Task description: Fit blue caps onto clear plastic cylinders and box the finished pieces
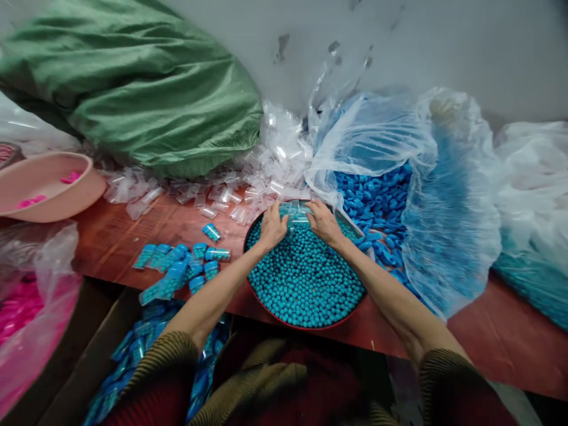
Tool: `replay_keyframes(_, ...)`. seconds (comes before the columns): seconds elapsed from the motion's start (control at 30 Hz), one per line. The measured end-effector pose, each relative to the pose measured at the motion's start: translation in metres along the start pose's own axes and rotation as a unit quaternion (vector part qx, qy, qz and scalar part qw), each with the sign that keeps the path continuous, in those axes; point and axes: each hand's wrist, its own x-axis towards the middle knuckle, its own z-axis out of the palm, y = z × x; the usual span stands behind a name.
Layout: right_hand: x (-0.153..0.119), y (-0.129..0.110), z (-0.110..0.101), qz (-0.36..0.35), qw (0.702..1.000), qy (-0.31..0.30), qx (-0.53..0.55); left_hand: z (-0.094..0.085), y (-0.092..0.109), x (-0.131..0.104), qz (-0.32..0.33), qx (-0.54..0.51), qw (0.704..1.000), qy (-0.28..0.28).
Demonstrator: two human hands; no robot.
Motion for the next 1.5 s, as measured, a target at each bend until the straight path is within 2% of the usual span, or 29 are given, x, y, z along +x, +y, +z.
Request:
replay_keyframes(0.1, 0.02, -0.001, 0.017, 0.046, 0.998, -0.032, -0.007, 0.01, -0.005, 0.015, 0.02, -0.006, 0.999, -0.039)
replay_keyframes(0.2, 0.013, 0.004, 0.024, 0.043, 0.997, -0.058, 0.009, 0.013, -0.008, 0.005, 0.049, -0.011, 0.996, -0.071)
replay_keyframes(0.3, -0.002, 0.015, 0.021, 0.015, 0.998, -0.048, 0.041, 0.006, -0.01, -0.014, 0.06, -0.032, 0.994, -0.082)
replay_keyframes(0.37, -0.007, 0.022, 0.018, 0.013, 0.998, -0.031, 0.058, -0.001, -0.011, -0.025, 0.036, -0.053, 0.995, -0.08)
replay_keyframes(0.5, -0.003, 0.027, 0.014, 0.026, 0.997, -0.004, 0.078, -0.011, -0.009, -0.035, -0.007, -0.124, 0.987, -0.103)
replay_keyframes(0.57, 0.0, 0.025, 0.012, 0.044, 0.997, 0.008, 0.057, -0.017, -0.006, -0.038, -0.01, -0.144, 0.985, -0.092)
replay_keyframes(0.63, -0.001, 0.018, 0.007, 0.065, 0.998, 0.017, 0.002, -0.026, -0.003, -0.043, -0.01, -0.109, 0.993, -0.052)
replay_keyframes(0.73, -0.011, -0.003, -0.009, 0.058, 0.995, 0.018, -0.075, -0.047, 0.0, -0.056, 0.005, 0.022, 1.0, -0.006)
replay_keyframes(0.8, -0.023, -0.024, -0.02, 0.012, 0.997, -0.007, -0.074, -0.063, 0.001, -0.068, 0.022, 0.112, 0.993, -0.033)
replay_keyframes(0.9, -0.039, -0.057, -0.027, -0.085, 0.988, -0.105, -0.078, -0.074, -0.002, -0.084, 0.072, 0.206, 0.965, -0.143)
replay_keyframes(1.0, -0.046, -0.075, -0.017, -0.121, 0.963, -0.201, -0.133, -0.068, -0.005, -0.09, 0.12, 0.268, 0.929, -0.226)
replay_keyframes(1.1, -0.049, -0.072, -0.009, -0.1, 0.954, -0.237, -0.153, -0.057, -0.009, -0.086, 0.131, 0.311, 0.908, -0.248)
replay_keyframes(1.2, -0.057, -0.06, -0.014, -0.076, 0.958, -0.229, -0.152, -0.051, -0.012, -0.08, 0.136, 0.321, 0.905, -0.243)
replay_keyframes(1.33, -0.073, -0.064, -0.03, -0.021, 0.955, -0.193, -0.226, -0.047, -0.011, -0.073, 0.133, 0.29, 0.928, -0.191)
replay_keyframes(1.43, -0.076, -0.081, -0.034, -0.053, 0.957, -0.172, -0.227, -0.043, -0.005, -0.073, 0.164, 0.275, 0.926, -0.203)
replay_keyframes(1.5, -0.074, -0.089, -0.032, -0.076, 0.961, -0.182, -0.193, -0.042, -0.002, -0.077, 0.171, 0.257, 0.926, -0.218)
